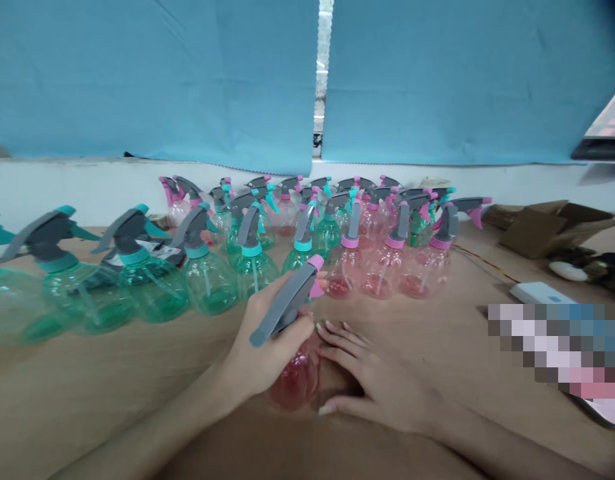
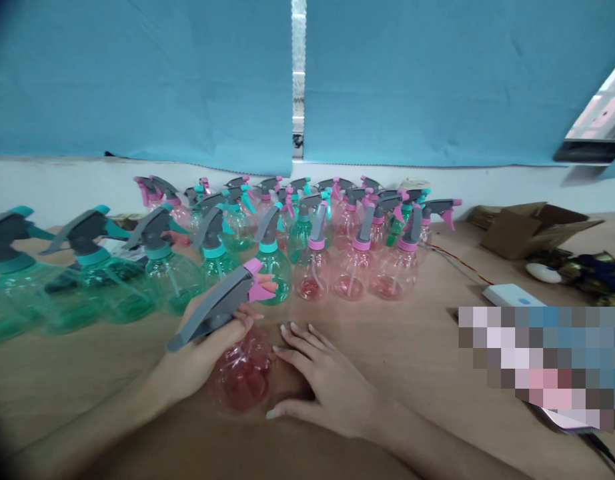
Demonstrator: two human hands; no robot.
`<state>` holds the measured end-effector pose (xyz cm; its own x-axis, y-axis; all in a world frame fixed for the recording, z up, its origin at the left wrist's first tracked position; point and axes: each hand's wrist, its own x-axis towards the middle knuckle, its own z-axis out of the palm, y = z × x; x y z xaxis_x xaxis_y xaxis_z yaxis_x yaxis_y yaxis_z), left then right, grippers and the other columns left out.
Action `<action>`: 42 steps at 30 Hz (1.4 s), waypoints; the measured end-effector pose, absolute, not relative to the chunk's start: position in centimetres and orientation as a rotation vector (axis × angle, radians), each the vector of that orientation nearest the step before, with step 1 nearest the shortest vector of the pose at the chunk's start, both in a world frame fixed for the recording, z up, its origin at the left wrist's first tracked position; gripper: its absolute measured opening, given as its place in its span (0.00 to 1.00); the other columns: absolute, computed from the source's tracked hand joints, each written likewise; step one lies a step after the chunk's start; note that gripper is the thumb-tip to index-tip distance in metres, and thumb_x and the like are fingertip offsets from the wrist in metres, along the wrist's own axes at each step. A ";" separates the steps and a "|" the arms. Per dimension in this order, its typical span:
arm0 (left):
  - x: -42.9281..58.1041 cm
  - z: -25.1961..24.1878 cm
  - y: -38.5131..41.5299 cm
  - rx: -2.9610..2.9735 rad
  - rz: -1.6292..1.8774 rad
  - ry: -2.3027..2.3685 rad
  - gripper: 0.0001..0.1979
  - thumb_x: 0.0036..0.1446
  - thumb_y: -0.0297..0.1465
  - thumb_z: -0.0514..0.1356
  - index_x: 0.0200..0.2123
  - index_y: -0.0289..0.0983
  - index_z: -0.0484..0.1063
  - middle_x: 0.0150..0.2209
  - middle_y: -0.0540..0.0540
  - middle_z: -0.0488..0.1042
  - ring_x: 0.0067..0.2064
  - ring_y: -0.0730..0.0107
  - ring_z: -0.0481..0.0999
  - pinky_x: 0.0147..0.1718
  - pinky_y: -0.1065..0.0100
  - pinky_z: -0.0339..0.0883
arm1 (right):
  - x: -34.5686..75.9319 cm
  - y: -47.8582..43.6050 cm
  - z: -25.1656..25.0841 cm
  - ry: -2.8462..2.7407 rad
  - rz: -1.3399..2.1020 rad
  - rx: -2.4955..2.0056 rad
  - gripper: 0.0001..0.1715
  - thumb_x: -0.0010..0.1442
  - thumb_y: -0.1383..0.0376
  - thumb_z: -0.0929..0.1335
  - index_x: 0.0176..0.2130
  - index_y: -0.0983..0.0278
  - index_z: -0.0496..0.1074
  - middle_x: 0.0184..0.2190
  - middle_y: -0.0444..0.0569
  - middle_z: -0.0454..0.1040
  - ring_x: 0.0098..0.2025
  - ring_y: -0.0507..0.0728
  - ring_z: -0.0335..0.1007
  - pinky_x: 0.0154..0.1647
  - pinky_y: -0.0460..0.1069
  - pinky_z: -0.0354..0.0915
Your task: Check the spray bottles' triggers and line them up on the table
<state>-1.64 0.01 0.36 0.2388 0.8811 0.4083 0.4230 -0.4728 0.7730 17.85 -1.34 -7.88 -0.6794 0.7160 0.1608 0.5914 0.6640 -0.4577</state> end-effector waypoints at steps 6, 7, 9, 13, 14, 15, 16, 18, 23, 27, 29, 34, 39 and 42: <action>-1.9 0.1 0.1 2.004 1.122 1.199 0.04 0.49 0.27 0.54 0.30 0.42 0.63 0.27 0.52 0.70 0.28 0.68 0.71 0.28 0.66 0.66 | 17.9 -1.4 -8.0 -2.550 0.558 -1.046 0.41 0.56 0.43 0.64 0.60 0.63 0.60 0.64 0.53 0.52 0.67 0.63 0.41 0.65 0.63 0.44; -1.9 0.0 0.1 2.010 1.129 1.197 0.04 0.49 0.27 0.53 0.29 0.42 0.63 0.27 0.52 0.69 0.28 0.68 0.71 0.28 0.67 0.66 | 17.9 -1.4 -8.0 -2.553 0.556 -1.053 0.41 0.57 0.43 0.64 0.60 0.64 0.60 0.64 0.53 0.52 0.67 0.63 0.41 0.65 0.62 0.44; -1.9 0.0 0.1 2.022 1.148 1.195 0.03 0.50 0.27 0.53 0.28 0.42 0.62 0.27 0.52 0.69 0.28 0.68 0.71 0.28 0.67 0.66 | 17.9 -1.4 -8.1 -2.559 0.551 -1.057 0.41 0.57 0.43 0.64 0.61 0.64 0.59 0.65 0.53 0.51 0.67 0.63 0.41 0.65 0.62 0.44; -1.9 0.0 0.1 2.016 1.150 1.191 0.03 0.51 0.28 0.53 0.28 0.42 0.62 0.28 0.52 0.70 0.28 0.68 0.72 0.27 0.67 0.66 | 18.0 -1.4 -8.2 -2.551 0.548 -1.052 0.42 0.56 0.42 0.64 0.61 0.63 0.59 0.64 0.52 0.53 0.67 0.63 0.41 0.65 0.62 0.44; -1.9 0.1 0.1 2.021 1.148 1.185 0.03 0.51 0.28 0.53 0.28 0.42 0.62 0.27 0.53 0.70 0.28 0.68 0.72 0.27 0.67 0.66 | 18.0 -1.4 -8.2 -2.546 0.550 -1.053 0.42 0.56 0.42 0.64 0.61 0.62 0.59 0.64 0.52 0.53 0.67 0.63 0.41 0.65 0.62 0.44; -1.8 0.2 0.0 2.031 1.144 1.182 0.03 0.51 0.28 0.53 0.29 0.42 0.62 0.27 0.53 0.69 0.27 0.68 0.72 0.27 0.67 0.67 | 18.0 -1.4 -8.2 -2.543 0.554 -1.052 0.42 0.56 0.42 0.64 0.61 0.62 0.59 0.64 0.52 0.53 0.67 0.63 0.41 0.65 0.62 0.44; -1.8 0.3 0.0 2.042 1.146 1.181 0.03 0.51 0.28 0.53 0.30 0.43 0.63 0.27 0.53 0.69 0.27 0.68 0.71 0.27 0.67 0.66 | 18.0 -1.4 -8.2 -2.539 0.559 -1.050 0.42 0.56 0.43 0.64 0.61 0.62 0.58 0.64 0.52 0.53 0.67 0.63 0.41 0.65 0.62 0.44; -1.8 0.5 0.0 2.053 1.141 1.187 0.04 0.50 0.28 0.52 0.30 0.43 0.63 0.26 0.53 0.68 0.27 0.69 0.71 0.28 0.67 0.66 | 18.0 -1.4 -8.2 -2.531 0.567 -1.043 0.42 0.56 0.43 0.65 0.61 0.61 0.58 0.64 0.51 0.52 0.67 0.63 0.41 0.65 0.62 0.45; -1.8 0.3 0.1 2.022 1.137 1.170 0.04 0.51 0.27 0.53 0.27 0.42 0.61 0.26 0.53 0.69 0.28 0.68 0.72 0.27 0.67 0.65 | 18.1 -1.3 -8.2 -2.541 0.573 -1.051 0.41 0.56 0.43 0.64 0.61 0.61 0.58 0.65 0.51 0.51 0.67 0.63 0.41 0.65 0.62 0.44; -1.8 0.1 0.1 2.053 1.167 1.167 0.04 0.51 0.27 0.53 0.27 0.43 0.61 0.25 0.54 0.67 0.27 0.69 0.71 0.27 0.67 0.65 | 18.0 -1.3 -8.2 -2.563 0.565 -1.062 0.43 0.56 0.42 0.63 0.62 0.62 0.57 0.65 0.51 0.50 0.67 0.62 0.41 0.65 0.62 0.43; -1.9 0.1 0.1 2.052 1.174 1.182 0.04 0.50 0.27 0.54 0.28 0.42 0.62 0.25 0.54 0.68 0.27 0.69 0.71 0.27 0.67 0.65 | 18.1 -1.3 -8.3 -2.565 0.565 -1.060 0.42 0.57 0.43 0.63 0.62 0.62 0.57 0.65 0.51 0.50 0.67 0.62 0.41 0.65 0.62 0.43; -1.9 0.1 0.0 2.013 1.168 1.197 0.04 0.50 0.26 0.54 0.28 0.42 0.62 0.26 0.53 0.69 0.29 0.68 0.72 0.28 0.68 0.65 | 18.1 -1.4 -8.2 -2.550 0.569 -1.081 0.39 0.59 0.44 0.62 0.62 0.61 0.58 0.65 0.49 0.50 0.67 0.61 0.41 0.65 0.61 0.44; -1.8 0.2 0.0 2.018 1.169 1.211 0.03 0.49 0.28 0.54 0.27 0.42 0.62 0.25 0.53 0.67 0.27 0.69 0.70 0.27 0.68 0.65 | 18.1 -1.5 -7.9 -2.548 0.585 -1.088 0.40 0.59 0.44 0.62 0.62 0.62 0.58 0.65 0.50 0.50 0.67 0.61 0.41 0.65 0.61 0.44; -1.7 0.4 0.0 2.023 1.164 1.219 0.02 0.49 0.29 0.54 0.27 0.42 0.61 0.25 0.53 0.66 0.27 0.69 0.69 0.27 0.68 0.64 | 18.1 -1.5 -7.9 -2.550 0.582 -1.083 0.40 0.59 0.44 0.62 0.61 0.62 0.58 0.65 0.51 0.50 0.66 0.61 0.42 0.65 0.61 0.44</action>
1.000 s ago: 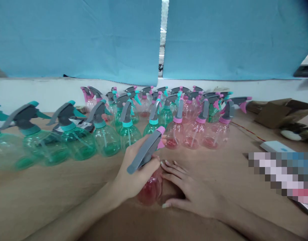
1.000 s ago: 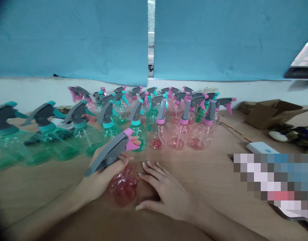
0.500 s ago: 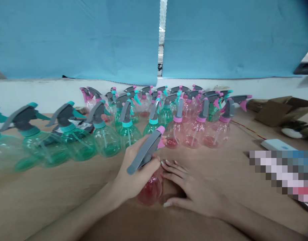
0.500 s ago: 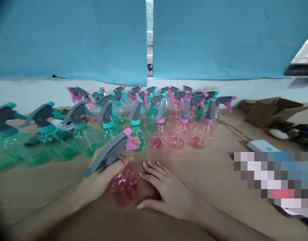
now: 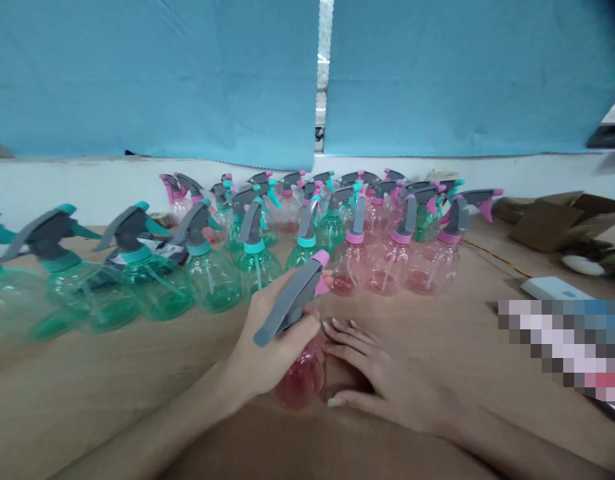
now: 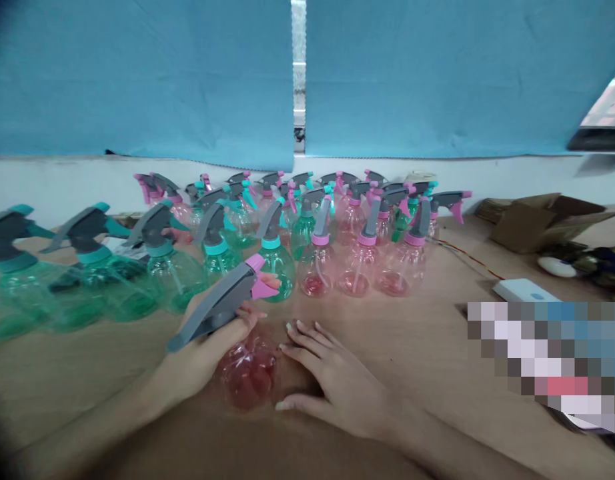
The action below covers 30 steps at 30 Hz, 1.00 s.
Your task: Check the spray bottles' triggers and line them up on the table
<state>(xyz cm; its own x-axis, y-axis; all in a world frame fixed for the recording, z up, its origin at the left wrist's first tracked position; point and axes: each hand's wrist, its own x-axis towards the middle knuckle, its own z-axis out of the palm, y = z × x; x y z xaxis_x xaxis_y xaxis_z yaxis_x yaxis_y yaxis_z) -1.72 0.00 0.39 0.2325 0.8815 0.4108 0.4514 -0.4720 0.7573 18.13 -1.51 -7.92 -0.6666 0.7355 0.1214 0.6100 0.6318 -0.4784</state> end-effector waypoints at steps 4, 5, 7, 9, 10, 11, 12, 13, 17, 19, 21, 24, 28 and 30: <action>-1.7 0.4 0.0 2.022 1.149 1.226 0.03 0.49 0.28 0.53 0.28 0.42 0.61 0.26 0.54 0.67 0.28 0.69 0.70 0.28 0.69 0.64 | 18.1 -1.5 -7.9 -2.567 0.569 -1.088 0.40 0.59 0.44 0.62 0.61 0.63 0.58 0.65 0.51 0.49 0.67 0.61 0.41 0.65 0.61 0.44; -1.7 0.4 0.0 2.019 1.143 1.224 0.03 0.49 0.27 0.53 0.28 0.42 0.61 0.26 0.54 0.67 0.28 0.69 0.70 0.28 0.69 0.64 | 18.1 -1.5 -7.9 -2.570 0.566 -1.091 0.40 0.59 0.44 0.61 0.61 0.63 0.58 0.65 0.51 0.49 0.67 0.61 0.40 0.66 0.61 0.44; -1.7 0.4 0.0 2.006 1.128 1.219 0.04 0.49 0.27 0.53 0.28 0.42 0.61 0.26 0.54 0.68 0.29 0.69 0.70 0.29 0.69 0.64 | 18.1 -1.5 -7.9 -2.568 0.563 -1.092 0.40 0.59 0.43 0.61 0.61 0.63 0.58 0.65 0.51 0.49 0.67 0.61 0.41 0.65 0.61 0.44; -1.8 0.4 0.0 1.994 1.119 1.213 0.04 0.49 0.26 0.53 0.28 0.41 0.61 0.26 0.54 0.69 0.29 0.69 0.71 0.30 0.68 0.65 | 18.1 -1.5 -7.9 -2.566 0.560 -1.090 0.40 0.59 0.43 0.62 0.61 0.63 0.59 0.65 0.50 0.49 0.67 0.61 0.41 0.65 0.61 0.44; -1.8 0.4 0.0 1.992 1.122 1.211 0.04 0.49 0.26 0.53 0.28 0.41 0.61 0.26 0.53 0.69 0.29 0.69 0.71 0.30 0.68 0.65 | 18.1 -1.5 -7.9 -2.566 0.555 -1.088 0.40 0.59 0.43 0.62 0.61 0.63 0.59 0.65 0.50 0.49 0.67 0.61 0.41 0.65 0.60 0.45; -1.8 0.4 0.0 1.997 1.131 1.207 0.04 0.49 0.26 0.53 0.28 0.41 0.61 0.27 0.53 0.69 0.29 0.69 0.71 0.30 0.68 0.65 | 18.1 -1.5 -7.9 -2.566 0.549 -1.088 0.39 0.59 0.44 0.62 0.61 0.63 0.58 0.65 0.50 0.49 0.67 0.61 0.41 0.65 0.60 0.45; -1.8 0.4 0.0 2.007 1.141 1.200 0.03 0.49 0.26 0.53 0.28 0.41 0.61 0.27 0.53 0.69 0.29 0.69 0.71 0.29 0.68 0.65 | 18.1 -1.5 -8.0 -2.567 0.543 -1.088 0.39 0.59 0.44 0.62 0.61 0.62 0.58 0.65 0.50 0.49 0.67 0.61 0.40 0.65 0.60 0.45; -1.8 0.4 0.0 2.019 1.151 1.193 0.03 0.49 0.27 0.53 0.28 0.41 0.61 0.27 0.53 0.69 0.29 0.69 0.71 0.28 0.68 0.64 | 18.2 -1.5 -8.0 -2.567 0.539 -1.089 0.39 0.59 0.44 0.62 0.61 0.62 0.58 0.65 0.50 0.49 0.67 0.61 0.40 0.65 0.60 0.44; -1.8 0.3 0.0 2.031 1.139 1.186 0.03 0.49 0.26 0.53 0.28 0.41 0.62 0.27 0.52 0.70 0.28 0.69 0.70 0.27 0.68 0.63 | 18.2 -1.5 -8.3 -2.561 0.546 -1.076 0.39 0.59 0.45 0.62 0.62 0.62 0.57 0.65 0.50 0.49 0.67 0.61 0.41 0.65 0.61 0.44; -1.8 0.3 0.0 2.018 1.128 1.188 0.04 0.49 0.26 0.53 0.28 0.41 0.62 0.27 0.52 0.70 0.29 0.69 0.70 0.27 0.68 0.63 | 18.2 -1.4 -8.4 -2.550 0.553 -1.068 0.39 0.59 0.45 0.63 0.62 0.62 0.57 0.65 0.51 0.49 0.67 0.62 0.41 0.65 0.61 0.44; -1.8 0.4 0.0 2.013 1.126 1.174 0.04 0.49 0.26 0.53 0.29 0.41 0.61 0.27 0.53 0.69 0.30 0.69 0.69 0.28 0.68 0.62 | 18.2 -1.4 -8.4 -2.545 0.558 -1.066 0.39 0.59 0.45 0.63 0.62 0.62 0.57 0.65 0.51 0.49 0.67 0.62 0.41 0.65 0.61 0.44; -1.8 0.4 0.0 2.006 1.123 1.157 0.04 0.49 0.26 0.53 0.29 0.42 0.61 0.28 0.53 0.68 0.30 0.69 0.69 0.29 0.68 0.62 | 18.2 -1.4 -8.4 -2.553 0.553 -1.075 0.39 0.59 0.44 0.62 0.62 0.62 0.58 0.65 0.50 0.49 0.67 0.62 0.41 0.65 0.61 0.44; -1.9 0.3 0.1 1.983 1.091 1.163 0.03 0.50 0.27 0.53 0.30 0.41 0.62 0.29 0.52 0.69 0.30 0.69 0.69 0.30 0.68 0.63 | 18.2 -1.5 -8.2 -2.561 0.543 -1.080 0.40 0.59 0.44 0.62 0.62 0.62 0.58 0.65 0.50 0.49 0.67 0.61 0.41 0.66 0.60 0.44; -1.9 0.4 0.1 1.976 1.083 1.151 0.03 0.50 0.27 0.53 0.30 0.41 0.61 0.29 0.52 0.69 0.30 0.69 0.70 0.30 0.68 0.63 | 18.2 -1.5 -8.2 -2.558 0.546 -1.084 0.40 0.59 0.44 0.62 0.62 0.63 0.58 0.65 0.50 0.49 0.67 0.61 0.41 0.66 0.60 0.44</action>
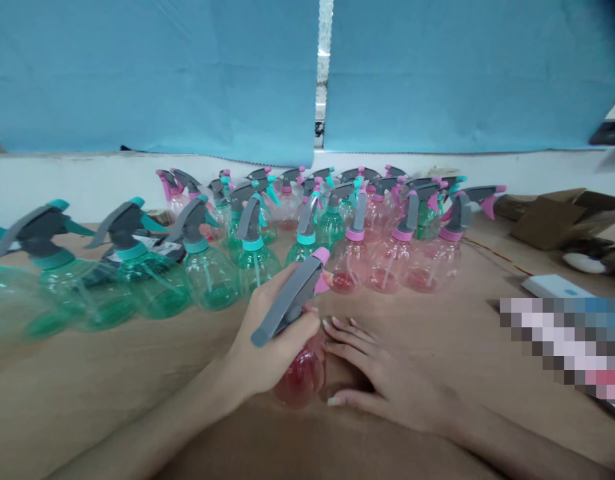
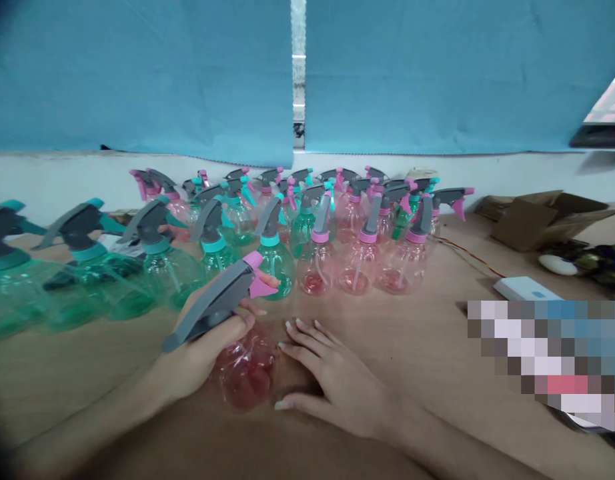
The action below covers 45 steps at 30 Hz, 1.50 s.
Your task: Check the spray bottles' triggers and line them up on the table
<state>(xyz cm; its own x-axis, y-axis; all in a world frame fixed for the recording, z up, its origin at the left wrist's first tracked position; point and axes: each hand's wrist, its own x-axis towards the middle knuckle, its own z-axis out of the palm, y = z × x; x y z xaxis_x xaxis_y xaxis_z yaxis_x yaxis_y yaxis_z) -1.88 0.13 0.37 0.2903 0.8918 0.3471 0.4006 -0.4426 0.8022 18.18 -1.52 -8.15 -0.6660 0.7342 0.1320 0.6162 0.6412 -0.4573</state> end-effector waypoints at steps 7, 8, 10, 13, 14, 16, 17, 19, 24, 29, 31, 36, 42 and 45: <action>-1.8 1.0 0.1 2.010 1.116 1.155 0.05 0.46 0.25 0.53 0.27 0.41 0.60 0.24 0.55 0.64 0.25 0.72 0.65 0.26 0.69 0.60 | 18.2 -1.5 -8.1 -2.552 0.559 -1.077 0.39 0.59 0.44 0.62 0.61 0.62 0.58 0.65 0.51 0.50 0.66 0.61 0.42 0.65 0.60 0.44; -1.8 1.1 0.1 2.019 1.115 1.152 0.05 0.46 0.25 0.53 0.27 0.41 0.60 0.23 0.55 0.63 0.23 0.73 0.63 0.24 0.70 0.58 | 18.2 -1.5 -8.1 -2.549 0.558 -1.077 0.39 0.59 0.44 0.62 0.61 0.62 0.58 0.65 0.51 0.51 0.66 0.61 0.43 0.65 0.60 0.44; -1.9 1.2 0.1 2.024 1.110 1.153 0.05 0.46 0.25 0.53 0.26 0.42 0.60 0.21 0.56 0.59 0.22 0.73 0.60 0.22 0.70 0.57 | 18.2 -1.5 -8.1 -2.550 0.556 -1.078 0.39 0.59 0.44 0.62 0.61 0.62 0.58 0.65 0.51 0.51 0.66 0.61 0.43 0.65 0.60 0.44; -1.9 1.3 0.2 2.026 1.117 1.155 0.04 0.46 0.26 0.53 0.26 0.42 0.61 0.21 0.55 0.58 0.22 0.73 0.60 0.21 0.70 0.57 | 18.3 -1.5 -8.2 -2.554 0.557 -1.073 0.38 0.59 0.45 0.62 0.61 0.62 0.58 0.65 0.51 0.50 0.66 0.61 0.43 0.65 0.60 0.44; -1.9 1.3 0.2 2.032 1.130 1.149 0.04 0.46 0.26 0.52 0.26 0.42 0.61 0.22 0.55 0.59 0.22 0.73 0.60 0.21 0.71 0.57 | 18.3 -1.5 -8.2 -2.551 0.560 -1.070 0.38 0.59 0.45 0.63 0.61 0.62 0.58 0.65 0.51 0.50 0.66 0.61 0.43 0.65 0.60 0.44; -1.8 1.3 0.2 2.050 1.139 1.133 0.04 0.46 0.26 0.52 0.27 0.41 0.62 0.22 0.55 0.59 0.22 0.73 0.59 0.22 0.71 0.58 | 18.3 -1.5 -8.2 -2.540 0.569 -1.061 0.38 0.59 0.46 0.63 0.61 0.62 0.58 0.65 0.51 0.51 0.66 0.61 0.43 0.65 0.61 0.44; -1.8 1.3 0.2 2.058 1.140 1.126 0.05 0.46 0.25 0.52 0.27 0.41 0.62 0.22 0.55 0.59 0.22 0.74 0.59 0.22 0.71 0.58 | 18.3 -1.5 -8.2 -2.536 0.573 -1.057 0.38 0.59 0.46 0.63 0.61 0.62 0.58 0.65 0.51 0.51 0.66 0.62 0.43 0.65 0.61 0.44; -1.7 1.3 0.1 2.053 1.148 1.131 0.07 0.45 0.24 0.53 0.29 0.41 0.63 0.23 0.55 0.62 0.23 0.73 0.62 0.24 0.71 0.60 | 18.3 -1.5 -8.2 -2.534 0.577 -1.060 0.39 0.59 0.45 0.63 0.62 0.62 0.58 0.65 0.51 0.51 0.66 0.62 0.43 0.65 0.61 0.44; -1.6 0.9 -0.1 2.014 1.183 1.202 0.09 0.47 0.25 0.54 0.33 0.42 0.65 0.26 0.54 0.67 0.28 0.70 0.68 0.29 0.69 0.65 | 18.3 -1.5 -8.1 -2.548 0.578 -1.076 0.40 0.59 0.44 0.62 0.62 0.62 0.57 0.65 0.51 0.50 0.66 0.62 0.42 0.65 0.61 0.44; -1.5 0.9 -0.2 2.008 1.175 1.233 0.12 0.46 0.26 0.54 0.37 0.43 0.67 0.26 0.55 0.64 0.27 0.70 0.66 0.27 0.70 0.64 | 18.2 -1.4 -8.1 -2.568 0.560 -1.080 0.40 0.59 0.43 0.61 0.62 0.63 0.57 0.65 0.51 0.48 0.67 0.61 0.41 0.66 0.60 0.44; -1.4 0.9 -0.2 2.005 1.163 1.238 0.15 0.46 0.26 0.54 0.40 0.44 0.67 0.26 0.54 0.65 0.27 0.70 0.66 0.27 0.70 0.64 | 18.2 -1.4 -8.2 -2.566 0.557 -1.074 0.40 0.59 0.43 0.61 0.61 0.64 0.58 0.65 0.51 0.49 0.67 0.61 0.41 0.66 0.60 0.44; -1.5 0.9 -0.2 2.000 1.165 1.250 0.13 0.46 0.26 0.54 0.37 0.43 0.68 0.25 0.55 0.64 0.25 0.71 0.65 0.24 0.71 0.62 | 18.2 -1.4 -8.3 -2.555 0.557 -1.063 0.40 0.59 0.44 0.62 0.62 0.63 0.58 0.65 0.51 0.50 0.67 0.61 0.42 0.65 0.60 0.45; -1.6 0.8 -0.2 2.044 1.169 1.228 0.06 0.48 0.27 0.53 0.32 0.42 0.63 0.26 0.54 0.64 0.28 0.70 0.66 0.29 0.70 0.64 | 18.2 -1.5 -8.3 -2.521 0.572 -1.064 0.39 0.59 0.45 0.63 0.61 0.62 0.58 0.65 0.51 0.51 0.67 0.62 0.41 0.65 0.61 0.44; -1.5 0.8 -0.1 2.045 1.183 1.207 0.05 0.48 0.26 0.53 0.29 0.42 0.60 0.26 0.54 0.63 0.28 0.70 0.65 0.29 0.70 0.64 | 18.1 -1.6 -8.3 -2.524 0.562 -1.066 0.39 0.59 0.45 0.63 0.61 0.63 0.58 0.65 0.52 0.51 0.67 0.62 0.42 0.65 0.61 0.45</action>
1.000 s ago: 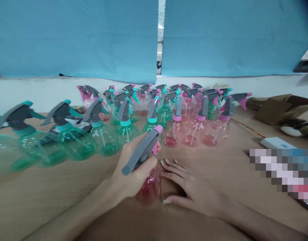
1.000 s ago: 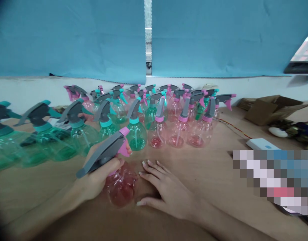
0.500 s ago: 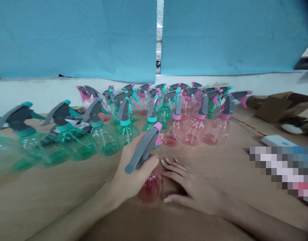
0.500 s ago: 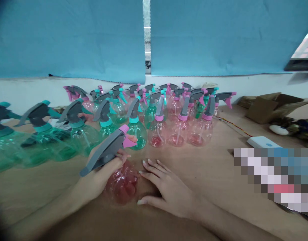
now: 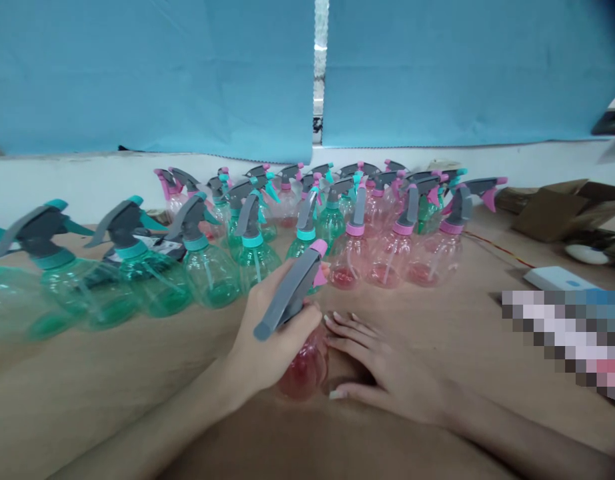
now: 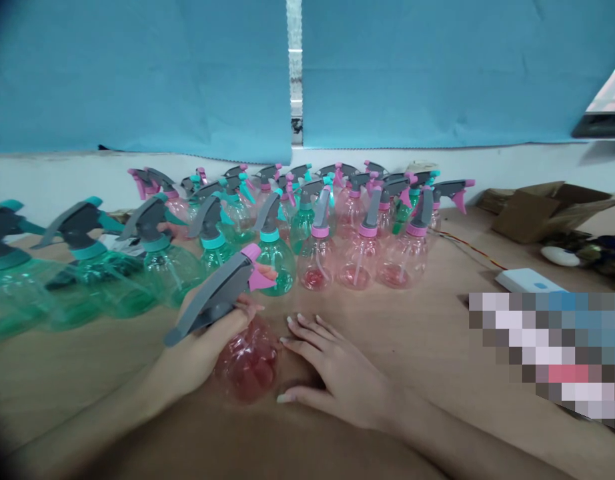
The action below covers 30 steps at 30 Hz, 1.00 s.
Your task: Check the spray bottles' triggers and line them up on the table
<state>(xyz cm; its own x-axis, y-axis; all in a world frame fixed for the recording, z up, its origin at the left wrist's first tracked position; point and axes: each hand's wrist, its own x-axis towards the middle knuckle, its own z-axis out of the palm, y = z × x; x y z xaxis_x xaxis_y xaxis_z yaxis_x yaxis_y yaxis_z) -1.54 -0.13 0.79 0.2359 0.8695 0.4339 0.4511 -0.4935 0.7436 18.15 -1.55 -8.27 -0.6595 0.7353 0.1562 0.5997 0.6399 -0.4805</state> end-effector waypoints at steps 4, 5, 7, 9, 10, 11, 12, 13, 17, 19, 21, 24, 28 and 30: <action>-1.5 0.7 -0.1 2.034 1.184 1.193 0.05 0.48 0.26 0.53 0.29 0.42 0.60 0.25 0.54 0.61 0.27 0.71 0.63 0.28 0.69 0.63 | 18.1 -1.6 -8.3 -2.519 0.544 -1.058 0.39 0.59 0.45 0.63 0.61 0.63 0.58 0.65 0.52 0.51 0.66 0.62 0.43 0.65 0.61 0.44; -1.5 0.7 -0.1 2.035 1.190 1.189 0.05 0.47 0.26 0.53 0.28 0.42 0.60 0.25 0.54 0.61 0.27 0.71 0.63 0.27 0.70 0.62 | 18.1 -1.6 -8.4 -2.522 0.542 -1.058 0.39 0.59 0.45 0.63 0.61 0.63 0.58 0.65 0.52 0.51 0.66 0.62 0.43 0.65 0.61 0.44; -1.4 0.6 -0.1 2.034 1.201 1.191 0.05 0.46 0.26 0.53 0.28 0.42 0.60 0.25 0.54 0.61 0.26 0.71 0.63 0.27 0.70 0.62 | 18.1 -1.5 -8.4 -2.532 0.542 -1.062 0.39 0.59 0.45 0.63 0.62 0.62 0.58 0.65 0.51 0.50 0.67 0.61 0.42 0.65 0.61 0.44; -1.4 0.7 -0.1 2.025 1.191 1.212 0.05 0.46 0.26 0.53 0.29 0.42 0.61 0.25 0.54 0.63 0.27 0.71 0.65 0.28 0.69 0.63 | 18.1 -1.5 -8.4 -2.536 0.542 -1.067 0.39 0.59 0.45 0.62 0.62 0.62 0.58 0.65 0.51 0.50 0.67 0.61 0.42 0.65 0.61 0.44; -1.4 0.7 -0.1 2.022 1.186 1.221 0.05 0.46 0.26 0.53 0.29 0.42 0.61 0.25 0.54 0.64 0.27 0.70 0.65 0.28 0.69 0.63 | 18.1 -1.5 -8.4 -2.537 0.540 -1.071 0.39 0.59 0.45 0.62 0.62 0.63 0.58 0.65 0.51 0.50 0.67 0.61 0.41 0.65 0.61 0.44; -1.4 0.7 -0.1 2.022 1.183 1.227 0.05 0.46 0.26 0.53 0.29 0.42 0.61 0.25 0.54 0.64 0.27 0.70 0.66 0.28 0.69 0.63 | 18.1 -1.5 -8.4 -2.537 0.538 -1.073 0.39 0.59 0.44 0.62 0.61 0.63 0.58 0.65 0.51 0.51 0.67 0.61 0.41 0.65 0.61 0.44; -1.4 0.7 -0.1 2.026 1.183 1.230 0.05 0.46 0.26 0.53 0.28 0.42 0.61 0.25 0.54 0.64 0.27 0.70 0.66 0.28 0.69 0.63 | 18.1 -1.5 -8.4 -2.539 0.538 -1.074 0.40 0.59 0.44 0.62 0.61 0.63 0.58 0.65 0.52 0.51 0.67 0.61 0.42 0.65 0.61 0.44; -1.4 0.8 -0.1 2.032 1.190 1.226 0.05 0.46 0.26 0.53 0.28 0.42 0.61 0.25 0.54 0.64 0.27 0.71 0.65 0.28 0.69 0.63 | 18.1 -1.5 -8.4 -2.541 0.538 -1.073 0.40 0.59 0.44 0.62 0.61 0.63 0.58 0.65 0.52 0.51 0.67 0.61 0.42 0.65 0.61 0.44; -1.4 0.8 -0.1 2.048 1.209 1.192 0.05 0.46 0.25 0.52 0.27 0.41 0.60 0.24 0.55 0.62 0.26 0.72 0.63 0.25 0.70 0.61 | 18.1 -1.5 -8.4 -2.530 0.541 -1.066 0.39 0.59 0.45 0.63 0.61 0.63 0.58 0.65 0.52 0.51 0.66 0.62 0.42 0.65 0.61 0.44; -1.4 0.7 0.0 2.048 1.199 1.202 0.06 0.45 0.24 0.52 0.27 0.41 0.60 0.24 0.55 0.63 0.25 0.72 0.63 0.25 0.70 0.61 | 18.1 -1.5 -8.4 -2.517 0.549 -1.057 0.39 0.59 0.46 0.63 0.61 0.63 0.58 0.65 0.52 0.51 0.66 0.62 0.42 0.65 0.61 0.44; -1.4 0.7 0.0 2.047 1.193 1.221 0.06 0.46 0.25 0.52 0.27 0.42 0.60 0.24 0.55 0.64 0.26 0.71 0.64 0.26 0.69 0.62 | 18.1 -1.5 -8.4 -2.508 0.553 -1.050 0.39 0.59 0.46 0.64 0.62 0.62 0.58 0.65 0.52 0.52 0.66 0.62 0.43 0.65 0.62 0.44; -1.5 0.6 0.0 2.045 1.203 1.226 0.05 0.46 0.26 0.53 0.26 0.42 0.60 0.24 0.54 0.64 0.26 0.70 0.65 0.26 0.69 0.62 | 18.1 -1.6 -8.4 -2.511 0.547 -1.054 0.39 0.59 0.46 0.64 0.62 0.62 0.58 0.64 0.52 0.52 0.66 0.62 0.44 0.65 0.61 0.44; -1.5 0.6 -0.1 2.036 1.191 1.244 0.04 0.47 0.26 0.53 0.27 0.42 0.61 0.25 0.54 0.64 0.27 0.70 0.66 0.27 0.69 0.63 | 17.9 -1.6 -8.4 -2.526 0.524 -1.086 0.40 0.59 0.44 0.62 0.61 0.64 0.59 0.65 0.53 0.52 0.66 0.62 0.43 0.65 0.61 0.45; -1.5 0.7 -0.2 2.033 1.183 1.247 0.05 0.47 0.26 0.53 0.29 0.42 0.61 0.25 0.54 0.64 0.27 0.70 0.66 0.28 0.69 0.64 | 17.8 -1.7 -8.4 -2.530 0.511 -1.092 0.40 0.59 0.43 0.62 0.61 0.64 0.59 0.65 0.53 0.51 0.66 0.62 0.43 0.65 0.61 0.45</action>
